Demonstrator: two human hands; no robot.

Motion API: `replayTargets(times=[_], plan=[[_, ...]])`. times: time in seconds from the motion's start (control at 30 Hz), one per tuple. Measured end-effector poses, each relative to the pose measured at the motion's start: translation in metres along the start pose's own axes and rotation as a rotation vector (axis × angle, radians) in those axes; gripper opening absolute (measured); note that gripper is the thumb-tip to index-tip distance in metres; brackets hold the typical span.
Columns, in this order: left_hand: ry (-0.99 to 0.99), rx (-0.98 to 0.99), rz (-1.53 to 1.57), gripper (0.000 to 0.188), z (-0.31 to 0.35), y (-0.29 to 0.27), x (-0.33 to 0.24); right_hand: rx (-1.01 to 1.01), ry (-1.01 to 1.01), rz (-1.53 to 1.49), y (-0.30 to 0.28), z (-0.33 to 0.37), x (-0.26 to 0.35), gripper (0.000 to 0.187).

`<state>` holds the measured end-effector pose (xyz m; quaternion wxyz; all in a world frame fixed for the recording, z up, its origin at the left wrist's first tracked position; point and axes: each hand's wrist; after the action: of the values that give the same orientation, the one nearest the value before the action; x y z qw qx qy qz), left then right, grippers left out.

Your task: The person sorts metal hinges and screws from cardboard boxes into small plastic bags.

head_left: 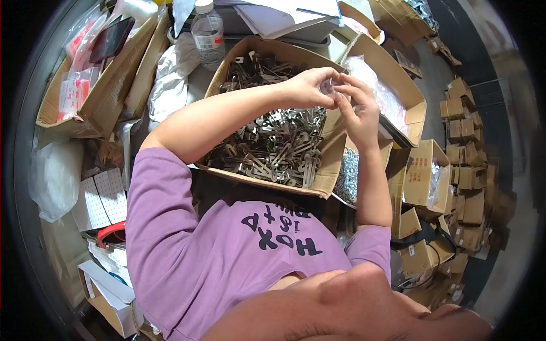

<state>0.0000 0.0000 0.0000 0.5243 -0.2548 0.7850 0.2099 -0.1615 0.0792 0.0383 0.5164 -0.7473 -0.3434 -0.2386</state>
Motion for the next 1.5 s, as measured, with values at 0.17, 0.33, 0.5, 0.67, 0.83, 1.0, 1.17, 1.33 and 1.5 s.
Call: replayTargets(times=[0.17, 0.33, 0.5, 0.67, 0.83, 1.0, 1.17, 1.33, 1.5], plan=[[0.021, 0.027, -0.071, 0.044, 0.000, 0.006, -0.004, 0.019, 0.434, 0.029, -0.045, 0.017, -0.022, 0.015], [0.083, 0.031, -0.098, 0.047, -0.002, 0.008, -0.002, 0.557, 0.501, 0.647, -0.045, 0.063, -0.066, 0.041], [0.037, 0.027, -0.026, 0.050, 0.001, 0.012, 0.002, 0.586, 0.413, 0.684, -0.034, 0.085, -0.061, 0.041], [-0.126, 0.138, -0.006, 0.053, 0.012, 0.021, 0.016, 0.522, 0.536, 0.384, -0.037, 0.087, -0.073, 0.020], [-0.183, 0.235, -0.145, 0.055, 0.015, 0.026, 0.013, 0.429, 0.770, 0.088, -0.052, 0.089, -0.093, 0.024], [-0.181, 0.255, -0.161, 0.054, 0.015, 0.026, 0.017, 0.496, 0.365, 0.488, -0.035, 0.095, -0.083, 0.042], [-0.164, 0.261, -0.148, 0.053, 0.015, 0.026, 0.017, 0.593, 0.576, 0.370, -0.039, 0.085, -0.072, 0.026], [-0.177, 0.260, -0.126, 0.053, 0.013, 0.026, 0.010, 0.488, 0.919, -0.387, -0.058, 0.081, -0.082, 0.019], [-0.167, 0.275, -0.158, 0.052, 0.012, 0.025, 0.009, 0.448, 1.092, -0.645, -0.068, 0.080, -0.081, 0.029]])
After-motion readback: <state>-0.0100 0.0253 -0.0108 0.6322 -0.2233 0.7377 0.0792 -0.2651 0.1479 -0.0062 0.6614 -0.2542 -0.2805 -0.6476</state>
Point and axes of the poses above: each hand's wrist, its own z-axis away from the middle knuckle, its own y-axis out of the palm, x = y × z, and after that the axes turned 15 degrees about y, right-handed
